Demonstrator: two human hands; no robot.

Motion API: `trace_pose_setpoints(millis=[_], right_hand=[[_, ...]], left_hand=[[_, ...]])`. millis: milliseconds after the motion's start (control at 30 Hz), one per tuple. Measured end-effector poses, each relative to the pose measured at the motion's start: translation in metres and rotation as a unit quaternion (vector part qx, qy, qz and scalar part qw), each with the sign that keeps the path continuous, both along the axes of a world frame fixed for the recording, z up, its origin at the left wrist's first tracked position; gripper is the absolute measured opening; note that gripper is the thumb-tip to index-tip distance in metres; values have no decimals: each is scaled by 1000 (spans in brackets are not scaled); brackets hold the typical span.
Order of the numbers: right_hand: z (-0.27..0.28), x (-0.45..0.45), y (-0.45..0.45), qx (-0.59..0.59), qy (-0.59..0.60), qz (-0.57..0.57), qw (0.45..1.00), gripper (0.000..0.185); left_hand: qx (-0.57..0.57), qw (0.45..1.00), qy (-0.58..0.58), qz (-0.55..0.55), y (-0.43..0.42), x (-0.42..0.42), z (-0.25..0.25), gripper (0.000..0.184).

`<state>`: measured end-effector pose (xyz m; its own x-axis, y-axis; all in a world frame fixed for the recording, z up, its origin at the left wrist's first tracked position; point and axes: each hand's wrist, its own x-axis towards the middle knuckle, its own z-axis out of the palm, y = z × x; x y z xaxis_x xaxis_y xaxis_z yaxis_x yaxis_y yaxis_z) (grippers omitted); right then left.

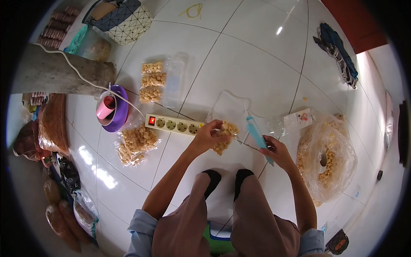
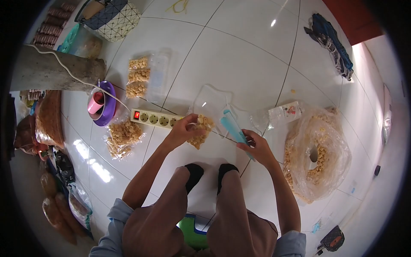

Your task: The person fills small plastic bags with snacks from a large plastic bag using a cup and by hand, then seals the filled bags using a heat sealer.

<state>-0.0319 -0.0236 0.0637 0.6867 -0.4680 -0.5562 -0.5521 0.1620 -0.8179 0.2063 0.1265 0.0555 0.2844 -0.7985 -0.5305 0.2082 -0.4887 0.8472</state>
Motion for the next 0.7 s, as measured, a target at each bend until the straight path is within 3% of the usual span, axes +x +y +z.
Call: trace_pose_setpoints(millis=[200,700], right_hand=[[13,22,-1,-33,-8,61,998,56],[11,36,7,-18,-16,20,1000,44]], left_hand=[[-30,999,17,-31,0,-4,-3,62],[-29,995,-14,-93,2,-5,-2,54]])
